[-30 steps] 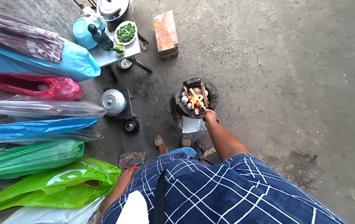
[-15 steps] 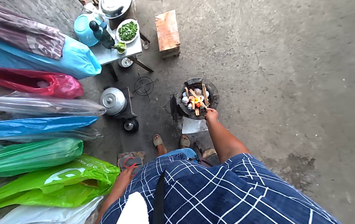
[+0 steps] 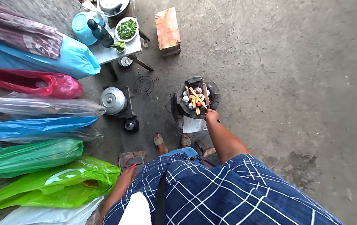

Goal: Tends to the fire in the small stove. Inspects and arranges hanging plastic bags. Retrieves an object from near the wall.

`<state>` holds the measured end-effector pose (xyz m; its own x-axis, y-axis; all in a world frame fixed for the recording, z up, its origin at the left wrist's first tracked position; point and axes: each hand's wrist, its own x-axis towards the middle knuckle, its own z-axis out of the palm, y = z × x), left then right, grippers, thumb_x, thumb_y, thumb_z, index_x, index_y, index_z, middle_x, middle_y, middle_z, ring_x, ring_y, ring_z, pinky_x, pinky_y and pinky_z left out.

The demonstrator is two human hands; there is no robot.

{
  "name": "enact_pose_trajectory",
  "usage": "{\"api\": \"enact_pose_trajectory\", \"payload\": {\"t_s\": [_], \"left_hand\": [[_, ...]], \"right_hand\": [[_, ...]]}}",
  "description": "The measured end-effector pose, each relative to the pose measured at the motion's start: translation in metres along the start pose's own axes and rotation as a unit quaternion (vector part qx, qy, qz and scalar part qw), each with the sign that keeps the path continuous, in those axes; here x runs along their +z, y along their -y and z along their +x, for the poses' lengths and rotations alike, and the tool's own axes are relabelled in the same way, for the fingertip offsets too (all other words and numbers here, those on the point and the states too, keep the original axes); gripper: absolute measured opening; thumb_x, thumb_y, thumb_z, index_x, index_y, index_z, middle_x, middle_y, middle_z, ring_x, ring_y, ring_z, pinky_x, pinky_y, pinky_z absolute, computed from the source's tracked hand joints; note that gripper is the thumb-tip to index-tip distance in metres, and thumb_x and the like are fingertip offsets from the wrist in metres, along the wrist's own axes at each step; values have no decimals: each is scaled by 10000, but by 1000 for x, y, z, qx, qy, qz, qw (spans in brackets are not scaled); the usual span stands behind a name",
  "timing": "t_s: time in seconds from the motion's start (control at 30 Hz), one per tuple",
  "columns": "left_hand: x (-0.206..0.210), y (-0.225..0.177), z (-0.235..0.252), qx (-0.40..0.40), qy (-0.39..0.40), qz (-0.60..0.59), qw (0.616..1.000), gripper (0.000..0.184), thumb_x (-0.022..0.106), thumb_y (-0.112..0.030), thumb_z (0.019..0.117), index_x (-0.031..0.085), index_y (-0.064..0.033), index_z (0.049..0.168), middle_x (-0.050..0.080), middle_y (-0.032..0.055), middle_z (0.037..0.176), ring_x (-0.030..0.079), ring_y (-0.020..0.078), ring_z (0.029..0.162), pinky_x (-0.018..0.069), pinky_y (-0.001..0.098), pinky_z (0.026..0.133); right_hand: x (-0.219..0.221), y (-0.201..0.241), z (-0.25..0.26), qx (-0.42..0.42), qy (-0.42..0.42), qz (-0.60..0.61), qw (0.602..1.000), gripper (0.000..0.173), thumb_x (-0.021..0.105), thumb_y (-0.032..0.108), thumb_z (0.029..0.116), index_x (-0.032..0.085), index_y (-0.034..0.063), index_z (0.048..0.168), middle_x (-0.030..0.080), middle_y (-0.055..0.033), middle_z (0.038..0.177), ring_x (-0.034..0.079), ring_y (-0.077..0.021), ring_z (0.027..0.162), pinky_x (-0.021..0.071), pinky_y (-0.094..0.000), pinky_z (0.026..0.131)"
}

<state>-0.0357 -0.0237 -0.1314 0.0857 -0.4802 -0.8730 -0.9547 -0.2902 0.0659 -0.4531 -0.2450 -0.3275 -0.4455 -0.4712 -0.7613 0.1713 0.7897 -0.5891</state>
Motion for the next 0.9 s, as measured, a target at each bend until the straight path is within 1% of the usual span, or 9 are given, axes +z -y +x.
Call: {"api": "enact_pose_trajectory", "payload": {"t_s": [0.33,0.43,0.5,0.6,0.7,0.73,0.8,0.83,0.9], "left_hand": [[-10,-12,-5,-25,15,-4,1000,490,552,-119,1049,472,-132,1532,559,224,1445,548,414,1327,431,576,1090],[-9,-12,-7,-23,-2,-4,1000,478,518,-264,1085,455,-143,1543,568,203,1443,578,392,1300,455,564,1070],[-11,-15,-10,-13,-18,-35,999,495,455,-338,1106,448,-102,1541,582,208,1427,593,383,1285,455,556,1075],[-15,-22,-17,15,-78,-92,993,464,417,-131,1096,408,-47,1552,603,250,1382,618,428,1236,468,586,1056],[-18,-24,-25,45,-170,-97,980,468,422,39,1022,517,-40,1474,583,220,1421,608,404,1259,474,569,1058],[-17,-22,-27,65,-211,-90,971,454,422,75,998,596,-35,1403,598,200,1421,586,392,1301,438,577,1097],[-17,-16,-28,127,-295,-95,942,431,427,150,942,717,1,1224,634,183,1393,522,413,1376,304,634,1174],[-18,-14,-30,142,-324,-97,930,422,430,162,931,743,1,1163,662,177,1355,544,417,1354,310,643,1166],[-25,-13,-38,135,-359,-105,918,392,450,147,933,755,-4,1126,728,171,1210,661,379,1193,457,570,1075]], "right_hand": [[-7,-5,4,-12,-14,-49,999,378,442,223,1109,588,3,1380,613,-263,1291,629,-353,1091,502,-515,938],[-13,-4,6,-19,-11,-62,998,380,456,231,1106,597,-1,1372,605,-275,1333,624,-383,1166,499,-544,985],[-20,-2,4,-27,-12,-79,996,387,454,236,1106,592,-8,1373,593,-285,1356,619,-398,1195,496,-561,1003],[-32,3,1,-52,-27,-115,992,383,473,221,1097,610,-30,1352,617,-303,1317,615,-430,1195,480,-590,1001],[-43,8,-3,-54,-42,-137,988,373,482,217,1098,619,-29,1342,612,-293,1349,591,-425,1266,454,-588,1060],[-48,13,-8,-55,-42,-154,986,375,476,219,1099,619,-26,1345,605,-292,1369,573,-427,1301,434,-595,1086],[-57,21,-21,-69,-41,-184,980,391,457,223,1108,612,-38,1355,587,-300,1401,542,-431,1348,396,-599,1127],[-60,25,-27,-78,-37,-197,977,403,453,236,1113,614,-47,1350,585,-305,1401,542,-431,1349,393,-594,1132],[-68,29,-34,-94,-13,-222,970,454,415,283,1129,609,-64,1348,577,-310,1412,538,-431,1355,384,-581,1143]]}}
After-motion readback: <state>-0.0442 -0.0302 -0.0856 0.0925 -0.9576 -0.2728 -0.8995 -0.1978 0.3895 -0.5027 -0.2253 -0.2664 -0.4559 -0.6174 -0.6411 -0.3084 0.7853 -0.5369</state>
